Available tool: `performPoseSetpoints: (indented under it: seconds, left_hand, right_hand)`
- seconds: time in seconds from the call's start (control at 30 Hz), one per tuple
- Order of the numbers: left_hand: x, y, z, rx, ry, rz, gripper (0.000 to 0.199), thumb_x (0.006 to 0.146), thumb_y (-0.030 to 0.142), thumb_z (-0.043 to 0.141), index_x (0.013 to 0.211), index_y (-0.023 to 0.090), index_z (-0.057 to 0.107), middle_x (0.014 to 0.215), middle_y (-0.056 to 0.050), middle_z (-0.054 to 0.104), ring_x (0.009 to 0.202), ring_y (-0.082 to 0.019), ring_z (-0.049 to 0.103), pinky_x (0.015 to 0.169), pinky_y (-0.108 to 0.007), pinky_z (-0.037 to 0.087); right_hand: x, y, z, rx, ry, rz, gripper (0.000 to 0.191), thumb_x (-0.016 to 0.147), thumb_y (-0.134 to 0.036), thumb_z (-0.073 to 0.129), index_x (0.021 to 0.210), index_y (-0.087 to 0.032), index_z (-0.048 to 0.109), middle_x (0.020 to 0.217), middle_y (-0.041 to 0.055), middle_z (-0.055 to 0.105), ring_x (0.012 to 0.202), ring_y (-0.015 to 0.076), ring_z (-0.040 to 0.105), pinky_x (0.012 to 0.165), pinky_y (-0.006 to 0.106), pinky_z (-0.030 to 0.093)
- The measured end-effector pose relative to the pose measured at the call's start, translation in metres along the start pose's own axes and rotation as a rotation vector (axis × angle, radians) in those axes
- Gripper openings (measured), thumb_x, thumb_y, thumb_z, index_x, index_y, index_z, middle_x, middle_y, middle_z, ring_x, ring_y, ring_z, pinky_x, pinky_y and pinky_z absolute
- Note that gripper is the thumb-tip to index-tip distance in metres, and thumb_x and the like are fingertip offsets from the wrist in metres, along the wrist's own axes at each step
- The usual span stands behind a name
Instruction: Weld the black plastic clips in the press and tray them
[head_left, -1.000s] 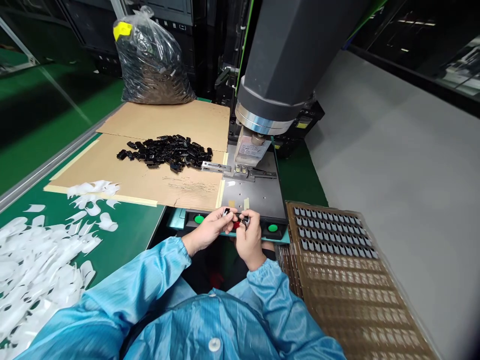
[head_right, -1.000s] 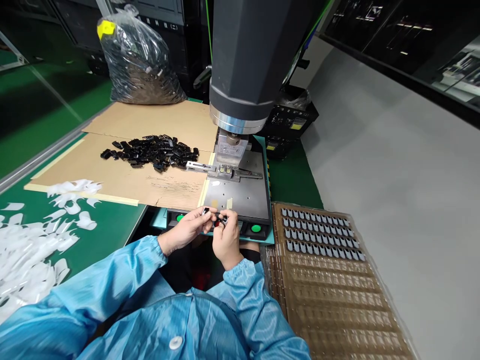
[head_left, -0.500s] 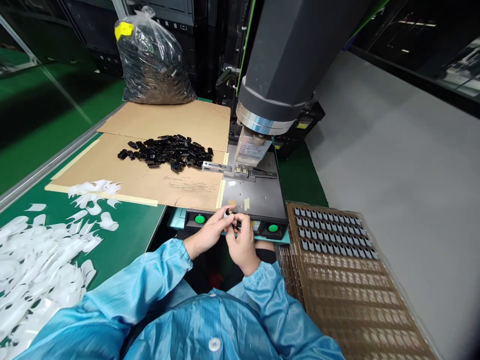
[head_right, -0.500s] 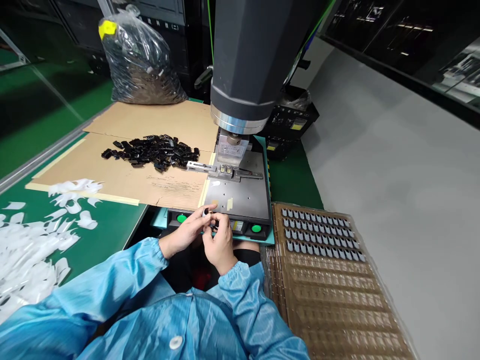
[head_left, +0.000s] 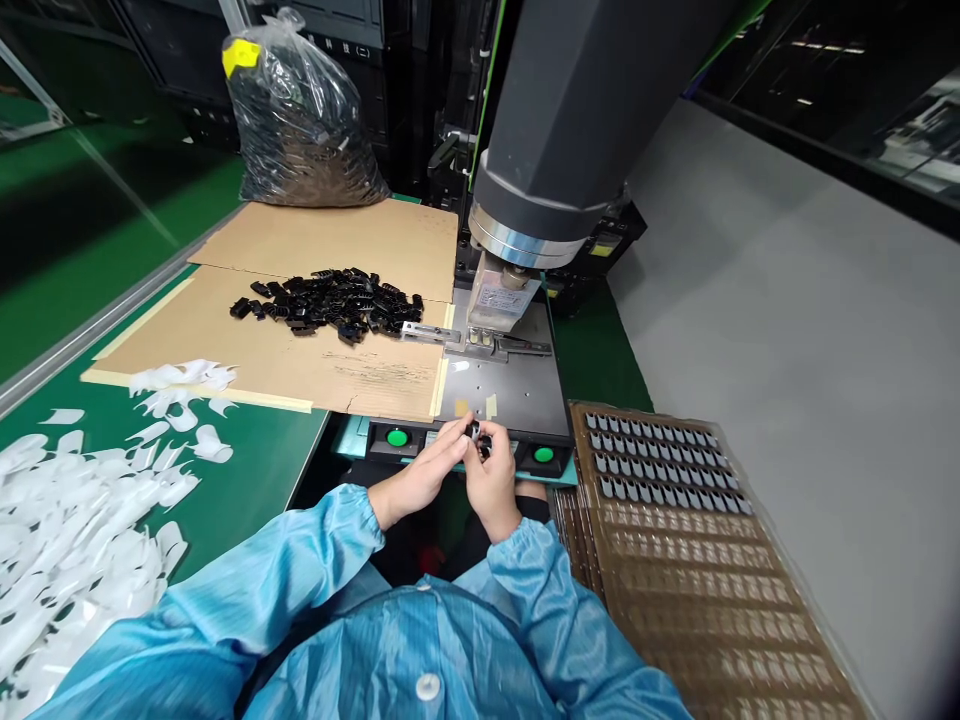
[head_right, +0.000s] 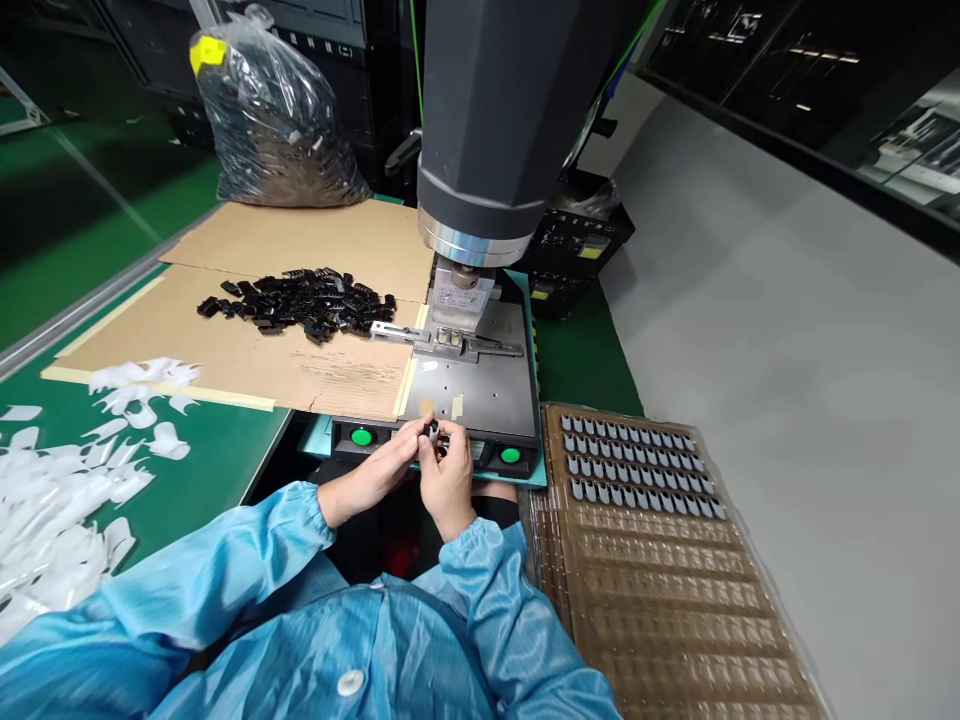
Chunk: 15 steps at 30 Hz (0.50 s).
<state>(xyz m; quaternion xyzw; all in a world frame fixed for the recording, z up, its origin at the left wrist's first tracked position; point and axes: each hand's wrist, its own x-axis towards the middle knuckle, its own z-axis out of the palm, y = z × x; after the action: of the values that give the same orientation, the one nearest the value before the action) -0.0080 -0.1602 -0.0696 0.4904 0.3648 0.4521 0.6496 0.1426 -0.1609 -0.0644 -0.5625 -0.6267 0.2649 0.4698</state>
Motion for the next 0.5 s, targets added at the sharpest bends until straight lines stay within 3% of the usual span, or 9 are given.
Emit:
performPoseSetpoints:
  seconds: [0.13,0.27,0.4,0.5]
  left_hand:
    - [-0.003,0.000,-0.001,-0.092,0.010,-0.040,0.068,0.100,0.063,0.063,0.158,0.027,0.055,0.172,-0.010,0.040,0.158,-0.033,0.039,0.131,-0.050,0.035]
    - [0.000,0.007,-0.011,-0.100,0.105,-0.061,0.074,0.094,0.067,0.070,0.154,0.025,0.057,0.157,-0.014,0.057,0.125,-0.029,0.067,0.105,-0.044,0.057]
    - [0.014,0.029,-0.038,-0.042,0.214,0.092,0.054,0.095,0.065,0.070,0.137,0.031,0.069,0.152,-0.003,0.062,0.112,-0.024,0.069,0.091,-0.039,0.060]
    - [0.017,0.054,-0.068,0.008,0.332,0.125,0.036,0.098,0.060,0.069,0.126,0.038,0.073,0.139,0.011,0.070,0.108,-0.017,0.066,0.095,-0.037,0.057]
  right_hand:
    - [-0.004,-0.001,-0.005,0.001,0.025,0.021,0.024,0.100,-0.038,0.065,0.119,-0.022,0.063,0.114,0.0087,0.072,0.103,0.0244,0.069,0.091,0.040,0.058]
    - [-0.011,0.014,-0.035,-0.082,0.030,-0.045,0.025,0.097,-0.029,0.066,0.121,-0.023,0.065,0.116,0.0079,0.071,0.107,0.0232,0.069,0.096,0.038,0.058]
    - [-0.020,0.055,-0.110,-0.277,0.160,0.038,0.030,0.095,-0.020,0.060,0.123,-0.022,0.068,0.116,0.0084,0.069,0.111,0.0229,0.067,0.101,0.038,0.056]
    - [-0.034,0.098,-0.184,-0.466,0.261,0.251,0.031,0.093,-0.020,0.058,0.122,-0.019,0.069,0.119,0.0113,0.069,0.110,0.0250,0.067,0.099,0.041,0.057]
